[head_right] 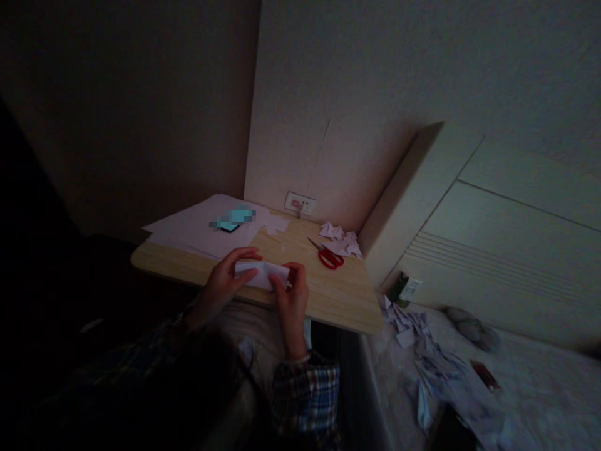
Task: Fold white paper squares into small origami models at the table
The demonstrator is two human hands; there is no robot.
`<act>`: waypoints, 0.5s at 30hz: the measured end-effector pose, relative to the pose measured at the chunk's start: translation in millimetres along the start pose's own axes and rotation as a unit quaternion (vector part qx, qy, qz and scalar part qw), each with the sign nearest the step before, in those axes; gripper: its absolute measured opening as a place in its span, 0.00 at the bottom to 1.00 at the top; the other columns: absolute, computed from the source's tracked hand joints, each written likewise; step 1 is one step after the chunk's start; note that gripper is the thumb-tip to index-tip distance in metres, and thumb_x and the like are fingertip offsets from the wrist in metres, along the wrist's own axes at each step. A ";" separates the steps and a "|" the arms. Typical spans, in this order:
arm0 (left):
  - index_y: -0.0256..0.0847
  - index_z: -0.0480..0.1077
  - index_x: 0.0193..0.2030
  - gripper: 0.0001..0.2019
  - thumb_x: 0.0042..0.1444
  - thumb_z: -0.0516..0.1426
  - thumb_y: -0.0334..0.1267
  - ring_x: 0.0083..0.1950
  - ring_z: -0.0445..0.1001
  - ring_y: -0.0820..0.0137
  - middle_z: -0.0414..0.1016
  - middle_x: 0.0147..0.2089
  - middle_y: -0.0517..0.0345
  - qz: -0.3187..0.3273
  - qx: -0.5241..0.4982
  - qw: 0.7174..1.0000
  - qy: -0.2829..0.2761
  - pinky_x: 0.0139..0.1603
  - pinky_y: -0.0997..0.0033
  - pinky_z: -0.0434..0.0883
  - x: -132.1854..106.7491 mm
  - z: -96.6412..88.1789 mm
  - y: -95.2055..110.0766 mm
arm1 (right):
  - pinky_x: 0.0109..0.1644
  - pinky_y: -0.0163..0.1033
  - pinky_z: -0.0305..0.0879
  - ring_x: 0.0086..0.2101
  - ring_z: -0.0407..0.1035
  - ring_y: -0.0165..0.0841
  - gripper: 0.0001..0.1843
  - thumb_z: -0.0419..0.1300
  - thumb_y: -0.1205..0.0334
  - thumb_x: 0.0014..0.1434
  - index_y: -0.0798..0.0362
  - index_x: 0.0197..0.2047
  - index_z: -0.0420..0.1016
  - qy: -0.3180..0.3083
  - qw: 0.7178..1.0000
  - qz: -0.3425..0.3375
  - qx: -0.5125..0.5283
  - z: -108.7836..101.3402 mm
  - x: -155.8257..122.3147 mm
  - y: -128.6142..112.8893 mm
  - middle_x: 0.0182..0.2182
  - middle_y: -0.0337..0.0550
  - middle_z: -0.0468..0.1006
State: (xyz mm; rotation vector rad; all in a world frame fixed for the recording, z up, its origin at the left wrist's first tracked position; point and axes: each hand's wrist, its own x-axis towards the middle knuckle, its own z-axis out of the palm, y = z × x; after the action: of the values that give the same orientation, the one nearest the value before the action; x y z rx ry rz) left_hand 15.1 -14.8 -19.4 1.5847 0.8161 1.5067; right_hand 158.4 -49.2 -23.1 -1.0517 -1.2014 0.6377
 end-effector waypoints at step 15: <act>0.39 0.68 0.48 0.24 0.41 0.64 0.33 0.53 0.70 0.61 0.70 0.53 0.50 -0.056 -0.120 0.984 -0.120 0.53 0.64 0.69 -3.6 3.2 9.4 | 0.38 0.37 0.63 0.38 0.66 0.35 0.15 0.60 0.62 0.51 0.51 0.44 0.69 0.013 0.999 -0.021 -0.043 -7.3 3.0 -1.1 0.39 0.41 0.72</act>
State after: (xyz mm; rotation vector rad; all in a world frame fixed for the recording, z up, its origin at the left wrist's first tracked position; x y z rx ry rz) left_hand 17.3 -22.8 -13.0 1.4784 0.5545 1.2543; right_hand 166.0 -49.3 -20.9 -1.1005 -1.2341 0.5432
